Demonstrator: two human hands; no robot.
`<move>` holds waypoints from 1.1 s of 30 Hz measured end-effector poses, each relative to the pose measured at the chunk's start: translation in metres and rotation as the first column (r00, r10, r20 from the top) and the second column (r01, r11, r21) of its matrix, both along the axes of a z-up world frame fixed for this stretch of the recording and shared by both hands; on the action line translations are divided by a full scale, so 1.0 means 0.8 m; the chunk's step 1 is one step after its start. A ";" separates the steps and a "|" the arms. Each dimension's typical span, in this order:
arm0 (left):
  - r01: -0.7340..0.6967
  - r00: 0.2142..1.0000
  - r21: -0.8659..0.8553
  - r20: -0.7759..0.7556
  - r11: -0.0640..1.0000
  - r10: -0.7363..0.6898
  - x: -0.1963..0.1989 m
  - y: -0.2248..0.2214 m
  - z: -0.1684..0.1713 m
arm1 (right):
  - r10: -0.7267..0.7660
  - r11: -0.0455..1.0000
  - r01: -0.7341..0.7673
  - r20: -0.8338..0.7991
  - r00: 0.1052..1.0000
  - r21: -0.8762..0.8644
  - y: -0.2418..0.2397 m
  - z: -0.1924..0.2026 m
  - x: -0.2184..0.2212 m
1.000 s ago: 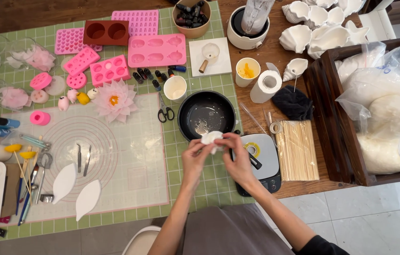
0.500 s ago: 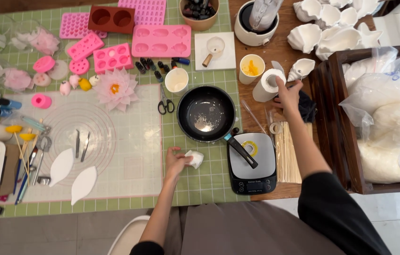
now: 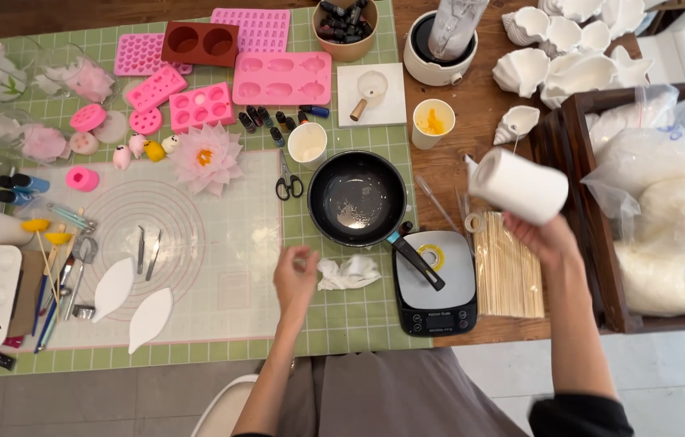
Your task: Wiping out a melting pot with a paper towel in a candle-making studio.
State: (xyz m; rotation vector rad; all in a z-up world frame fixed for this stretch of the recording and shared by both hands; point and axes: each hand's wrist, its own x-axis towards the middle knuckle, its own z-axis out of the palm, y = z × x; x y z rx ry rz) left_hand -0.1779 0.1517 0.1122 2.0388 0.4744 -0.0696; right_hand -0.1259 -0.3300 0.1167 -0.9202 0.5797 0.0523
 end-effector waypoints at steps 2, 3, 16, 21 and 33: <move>0.210 0.971 -0.193 0.154 0.959 -0.181 0.008 -0.033 0.063 | 0.108 0.992 -0.112 0.066 0.992 0.062 0.021 -0.021 -0.038; 0.420 0.891 -0.343 0.331 0.840 -0.310 0.011 -0.051 0.095 | 0.215 0.966 -0.231 0.142 0.966 0.113 0.032 -0.030 -0.058; 0.776 0.603 -0.069 0.372 0.628 -0.705 -0.005 -0.090 0.176 | 0.202 0.974 -0.157 0.306 0.930 -0.167 0.161 0.040 -0.127; 0.867 0.453 -0.317 0.181 0.385 -0.873 -0.014 -0.019 0.175 | 0.075 0.855 0.163 0.428 0.901 -0.493 0.111 0.063 -0.129; 0.260 0.946 -0.901 0.309 0.348 0.095 0.052 0.072 0.103 | -0.128 0.612 0.593 0.674 0.728 -0.524 0.112 0.112 -0.086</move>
